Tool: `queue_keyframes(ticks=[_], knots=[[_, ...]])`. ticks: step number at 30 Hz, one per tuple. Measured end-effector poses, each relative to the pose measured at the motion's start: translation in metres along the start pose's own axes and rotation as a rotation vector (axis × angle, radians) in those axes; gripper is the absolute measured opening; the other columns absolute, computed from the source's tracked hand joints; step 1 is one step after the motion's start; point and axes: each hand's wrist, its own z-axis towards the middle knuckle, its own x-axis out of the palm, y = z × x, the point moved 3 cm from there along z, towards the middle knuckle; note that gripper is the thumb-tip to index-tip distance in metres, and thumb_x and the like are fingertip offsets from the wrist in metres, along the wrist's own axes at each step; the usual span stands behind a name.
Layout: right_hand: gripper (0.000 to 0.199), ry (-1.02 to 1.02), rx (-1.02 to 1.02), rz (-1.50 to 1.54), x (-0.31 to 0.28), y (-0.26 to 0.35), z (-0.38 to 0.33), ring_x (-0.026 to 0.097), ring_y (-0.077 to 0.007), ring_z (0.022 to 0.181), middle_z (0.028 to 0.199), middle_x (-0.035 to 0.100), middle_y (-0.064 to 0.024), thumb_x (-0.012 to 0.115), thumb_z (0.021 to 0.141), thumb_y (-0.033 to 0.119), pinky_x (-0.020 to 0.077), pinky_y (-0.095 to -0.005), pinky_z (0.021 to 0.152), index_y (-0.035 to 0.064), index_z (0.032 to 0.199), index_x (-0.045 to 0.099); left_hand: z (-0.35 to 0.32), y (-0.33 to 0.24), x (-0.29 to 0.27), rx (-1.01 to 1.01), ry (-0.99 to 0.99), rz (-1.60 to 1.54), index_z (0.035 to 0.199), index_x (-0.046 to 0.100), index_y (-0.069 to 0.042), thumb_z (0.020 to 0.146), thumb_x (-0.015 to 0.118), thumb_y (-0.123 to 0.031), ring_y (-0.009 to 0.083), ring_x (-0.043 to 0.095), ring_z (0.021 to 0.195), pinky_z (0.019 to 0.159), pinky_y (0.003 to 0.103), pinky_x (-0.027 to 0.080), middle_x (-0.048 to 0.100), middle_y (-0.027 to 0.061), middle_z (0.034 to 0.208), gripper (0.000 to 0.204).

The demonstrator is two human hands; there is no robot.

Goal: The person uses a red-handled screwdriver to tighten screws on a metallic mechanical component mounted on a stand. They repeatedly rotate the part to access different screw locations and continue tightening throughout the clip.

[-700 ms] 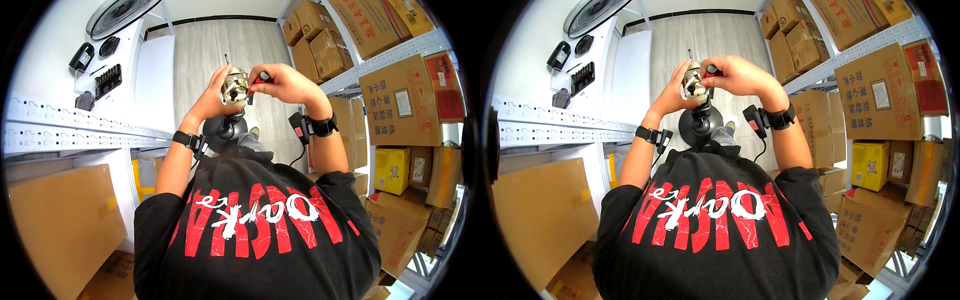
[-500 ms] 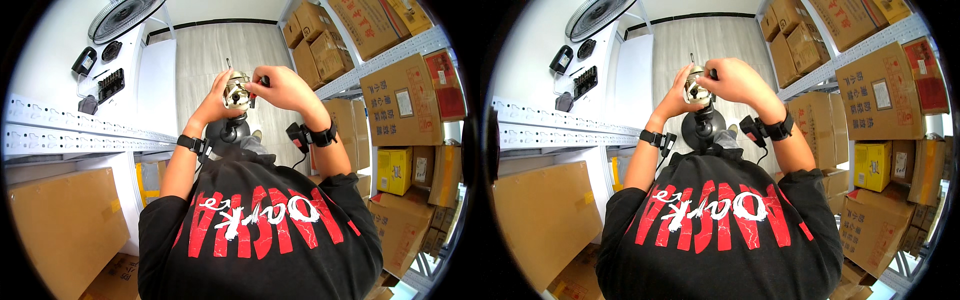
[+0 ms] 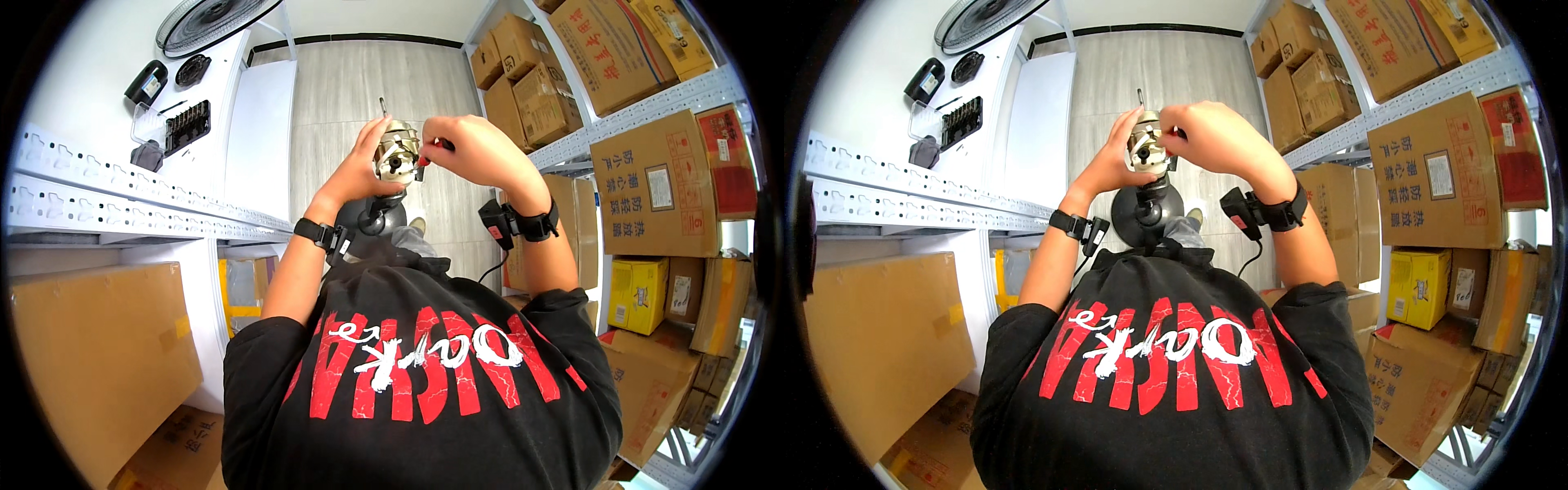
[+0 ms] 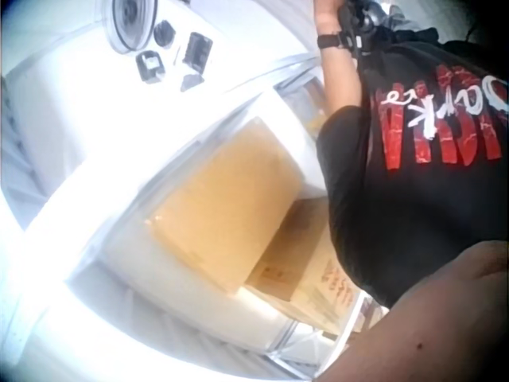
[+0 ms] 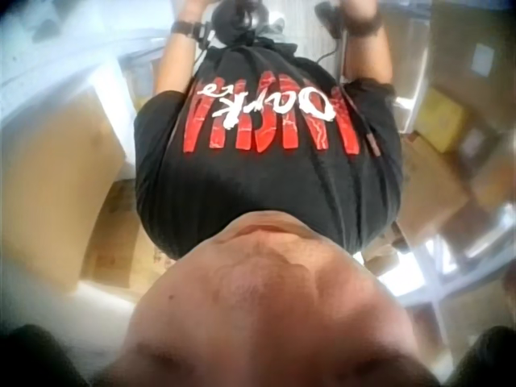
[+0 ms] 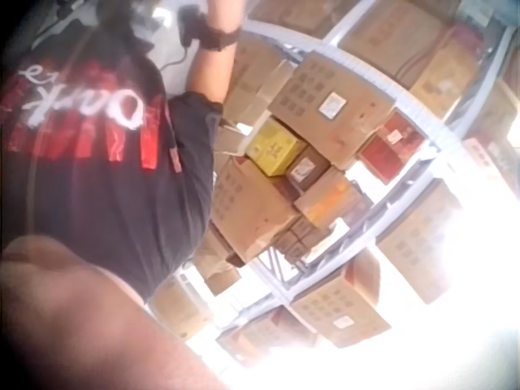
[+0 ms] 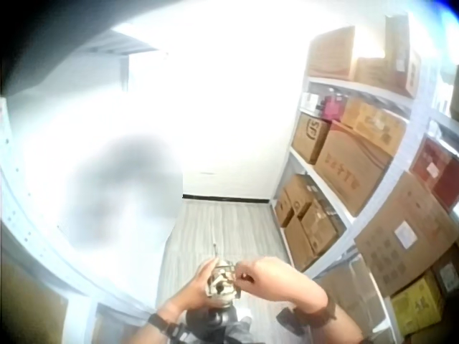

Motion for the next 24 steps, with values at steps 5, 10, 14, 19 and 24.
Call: queue_keyframes(ticks=[5, 10, 14, 19, 24], knots=[[0.018, 0.092, -0.013, 0.019, -0.013, -0.005, -0.006, 0.067, -0.0362, 0.075, 0.078, 0.070, -0.0155, 0.069, 0.088, 0.020, 0.0521, -0.0432, 0.067, 0.0023, 0.088, 0.068, 0.000, 0.006, -0.001, 0.002, -0.021, 0.053, 0.159, 0.024, -0.017, 0.059, 0.093, -0.016, 0.0353, 0.038, 0.144, 0.114, 0.043, 0.043, 0.027, 0.0136, 0.159, 0.121], [0.031, -0.137, 0.312, -0.294, -0.004, 0.016, -0.008, 0.068, -0.0364, 0.070, 0.072, 0.069, -0.0154, 0.073, 0.087, 0.033, 0.0538, -0.0437, 0.065, 0.0026, 0.083, 0.069, 0.002, 0.007, -0.001, 0.008, -0.010, 0.028, 0.159, 0.024, -0.016, 0.058, 0.093, -0.017, 0.0349, 0.038, 0.143, 0.113, 0.042, 0.044, 0.028, 0.0130, 0.159, 0.122], [0.033, -0.100, 0.341, -0.177, -0.004, 0.008, -0.003, 0.067, -0.0368, 0.068, 0.069, 0.068, -0.0155, 0.074, 0.086, 0.033, 0.0535, -0.0444, 0.064, 0.0023, 0.077, 0.066, 0.000, 0.005, 0.000, 0.027, -0.011, -0.006, 0.159, 0.024, -0.016, 0.058, 0.093, -0.017, 0.0345, 0.039, 0.143, 0.113, 0.042, 0.044, 0.028, 0.0126, 0.158, 0.122], [0.021, -0.076, 0.150, -0.115, -0.006, 0.009, 0.001, 0.067, -0.0371, 0.071, 0.073, 0.068, -0.0162, 0.074, 0.084, 0.021, 0.0525, -0.0443, 0.065, 0.0014, 0.081, 0.067, -0.001, 0.005, -0.002, 0.036, -0.021, -0.025, 0.159, 0.024, -0.015, 0.059, 0.092, -0.017, 0.0346, 0.037, 0.144, 0.116, 0.042, 0.040, 0.027, 0.0133, 0.159, 0.121], [0.013, 0.122, -0.163, -0.030, -0.007, 0.017, -0.006, 0.064, -0.0374, 0.079, 0.084, 0.066, -0.0153, 0.072, 0.084, 0.013, 0.0512, -0.0437, 0.069, 0.0016, 0.085, 0.067, -0.008, 0.007, -0.006, 0.082, -0.030, 0.031, 0.158, 0.023, -0.009, 0.060, 0.093, -0.018, 0.0369, 0.034, 0.145, 0.119, 0.041, 0.034, 0.028, 0.0186, 0.157, 0.121]])
